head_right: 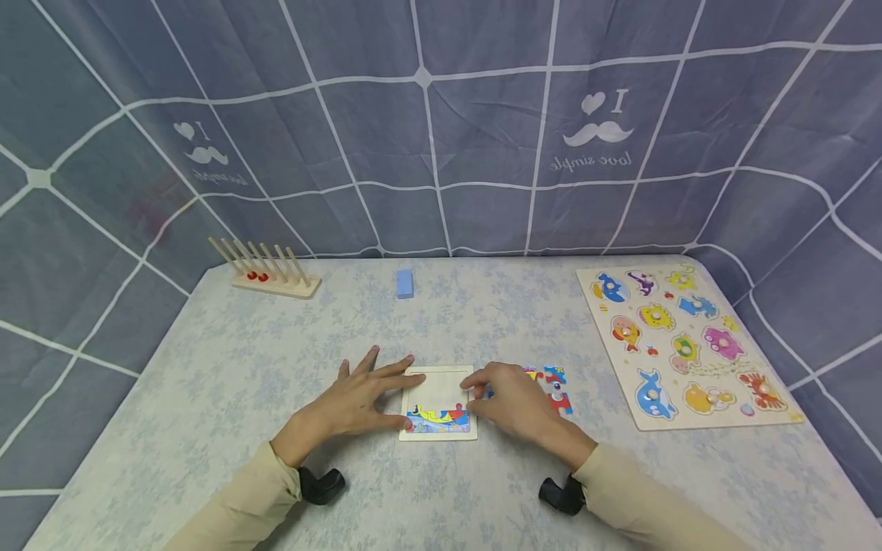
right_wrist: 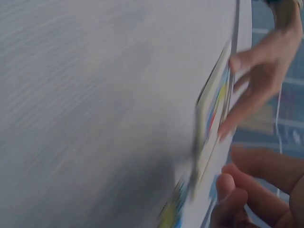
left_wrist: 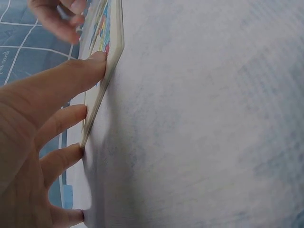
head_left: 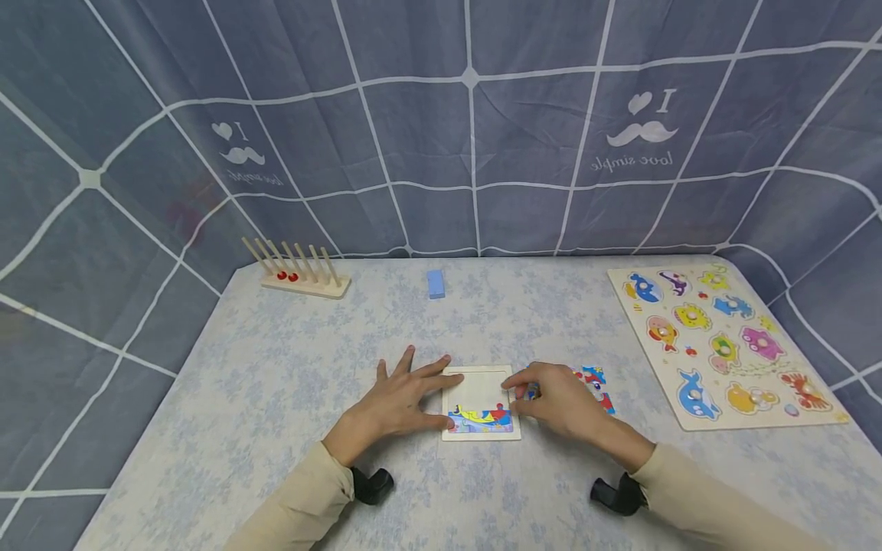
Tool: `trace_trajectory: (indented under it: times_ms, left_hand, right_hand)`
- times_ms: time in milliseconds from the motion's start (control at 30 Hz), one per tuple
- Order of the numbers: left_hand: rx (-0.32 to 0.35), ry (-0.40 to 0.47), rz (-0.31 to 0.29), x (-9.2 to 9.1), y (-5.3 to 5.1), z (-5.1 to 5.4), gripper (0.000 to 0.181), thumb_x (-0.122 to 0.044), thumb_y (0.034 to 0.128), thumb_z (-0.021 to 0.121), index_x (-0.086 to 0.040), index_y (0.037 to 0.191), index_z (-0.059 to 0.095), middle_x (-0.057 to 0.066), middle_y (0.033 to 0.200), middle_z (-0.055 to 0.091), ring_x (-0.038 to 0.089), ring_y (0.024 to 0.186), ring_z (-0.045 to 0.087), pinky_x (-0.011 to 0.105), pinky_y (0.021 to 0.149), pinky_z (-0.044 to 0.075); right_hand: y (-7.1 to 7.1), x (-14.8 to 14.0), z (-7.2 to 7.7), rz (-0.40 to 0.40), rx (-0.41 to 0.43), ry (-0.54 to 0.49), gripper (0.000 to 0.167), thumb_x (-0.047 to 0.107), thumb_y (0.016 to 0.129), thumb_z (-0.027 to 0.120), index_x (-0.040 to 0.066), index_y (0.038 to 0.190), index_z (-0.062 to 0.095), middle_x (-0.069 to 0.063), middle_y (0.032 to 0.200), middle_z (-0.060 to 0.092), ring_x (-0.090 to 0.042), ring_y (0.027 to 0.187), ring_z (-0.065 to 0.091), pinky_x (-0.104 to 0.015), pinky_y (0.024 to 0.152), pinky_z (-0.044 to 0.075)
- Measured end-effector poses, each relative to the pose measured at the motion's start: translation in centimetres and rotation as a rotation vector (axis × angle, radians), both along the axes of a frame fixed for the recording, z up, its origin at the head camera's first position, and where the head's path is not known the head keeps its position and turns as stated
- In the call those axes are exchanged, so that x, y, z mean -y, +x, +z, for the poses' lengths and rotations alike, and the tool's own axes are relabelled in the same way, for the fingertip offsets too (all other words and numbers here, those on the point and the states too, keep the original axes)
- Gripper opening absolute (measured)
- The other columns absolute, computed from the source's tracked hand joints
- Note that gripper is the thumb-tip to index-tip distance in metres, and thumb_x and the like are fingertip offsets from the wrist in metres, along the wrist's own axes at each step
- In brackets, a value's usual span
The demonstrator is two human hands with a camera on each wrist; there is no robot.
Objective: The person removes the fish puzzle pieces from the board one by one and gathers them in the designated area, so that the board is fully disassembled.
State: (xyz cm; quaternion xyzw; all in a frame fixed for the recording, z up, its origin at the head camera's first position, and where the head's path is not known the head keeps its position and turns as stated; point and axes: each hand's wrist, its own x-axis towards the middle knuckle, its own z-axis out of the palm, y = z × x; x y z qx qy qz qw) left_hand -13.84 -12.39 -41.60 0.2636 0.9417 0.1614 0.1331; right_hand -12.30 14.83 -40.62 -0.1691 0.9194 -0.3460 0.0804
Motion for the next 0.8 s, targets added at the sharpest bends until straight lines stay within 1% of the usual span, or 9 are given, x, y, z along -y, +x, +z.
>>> trace_trajectory:
  times_ms: [100, 167, 267, 367, 467, 600, 800]
  left_hand:
    - [0.002, 0.004, -0.006, 0.0, -0.1, 0.1, 0.068, -0.055, 0.0816, 0.074, -0.035, 0.143, 0.053, -0.004, 0.158, 0.032, 0.051, 0.144, 0.009, 0.082, 0.099, 0.009]
    - [0.007, 0.008, -0.011, 0.0, -0.1, 0.2, 0.068, -0.053, 0.0816, 0.074, -0.034, 0.143, 0.053, -0.003, 0.158, 0.032, 0.052, 0.144, 0.008, 0.082, 0.099, 0.008]
    - [0.021, 0.015, -0.023, 0.1, -0.1, 0.2, 0.068, -0.051, 0.0816, 0.074, -0.034, 0.144, 0.052, -0.003, 0.159, 0.031, 0.051, 0.144, 0.007, 0.081, 0.100, 0.007]
    - [0.030, 0.013, -0.035, 0.1, -0.1, 0.3, 0.069, -0.051, 0.0815, 0.074, -0.033, 0.144, 0.052, -0.003, 0.159, 0.029, 0.051, 0.144, 0.007, 0.081, 0.100, 0.007]
    - [0.029, 0.006, -0.045, 0.2, -0.1, 0.3, 0.071, -0.053, 0.0806, 0.074, -0.032, 0.145, 0.051, -0.003, 0.160, 0.029, 0.052, 0.144, 0.007, 0.082, 0.099, 0.008]
    - [0.027, 0.004, -0.056, 0.3, -0.1, 0.5, 0.073, -0.053, 0.0796, 0.075, -0.030, 0.145, 0.051, -0.001, 0.160, 0.030, 0.053, 0.144, 0.007, 0.082, 0.099, 0.009]
    - [0.033, 0.020, -0.062, 0.3, -0.1, 0.6, 0.076, -0.052, 0.0780, 0.077, -0.028, 0.145, 0.051, 0.000, 0.160, 0.029, 0.054, 0.143, 0.006, 0.082, 0.098, 0.008]
  right_hand:
    - [-0.2, 2.0, 0.0, 0.146, -0.015, 0.001, 0.029, 0.009, 0.081, 0.079, 0.010, 0.110, 0.075, 0.010, 0.081, 0.059, -0.004, 0.063, 0.049, -0.024, 0.056, 0.041]
    - [-0.3, 3.1, 0.0, 0.229, -0.021, 0.006, 0.031, 0.007, 0.083, 0.077, 0.008, 0.114, 0.074, 0.007, 0.084, 0.060, -0.005, 0.065, 0.049, -0.024, 0.057, 0.042]
    - [-0.4, 4.2, -0.1, 0.290, -0.023, 0.026, 0.033, 0.002, 0.084, 0.073, 0.006, 0.117, 0.072, 0.005, 0.087, 0.061, -0.006, 0.068, 0.048, -0.024, 0.059, 0.043]
    - [-0.5, 4.8, -0.3, 0.310, -0.017, 0.040, 0.035, -0.002, 0.084, 0.069, 0.006, 0.117, 0.073, 0.004, 0.088, 0.062, -0.008, 0.068, 0.049, -0.024, 0.056, 0.042]
    - [-0.5, 4.9, -0.4, 0.324, -0.017, 0.041, 0.033, -0.004, 0.083, 0.069, 0.005, 0.115, 0.074, 0.002, 0.091, 0.065, -0.010, 0.071, 0.055, -0.024, 0.056, 0.043]
    - [-0.4, 5.0, -0.4, 0.335, -0.031, 0.046, 0.030, -0.004, 0.083, 0.069, 0.006, 0.111, 0.075, 0.001, 0.096, 0.067, -0.014, 0.081, 0.061, -0.026, 0.061, 0.047]
    - [-0.5, 5.4, -0.5, 0.331, -0.042, 0.029, 0.032, -0.009, 0.080, 0.067, 0.005, 0.107, 0.075, 0.000, 0.093, 0.068, -0.015, 0.080, 0.060, -0.025, 0.063, 0.047]
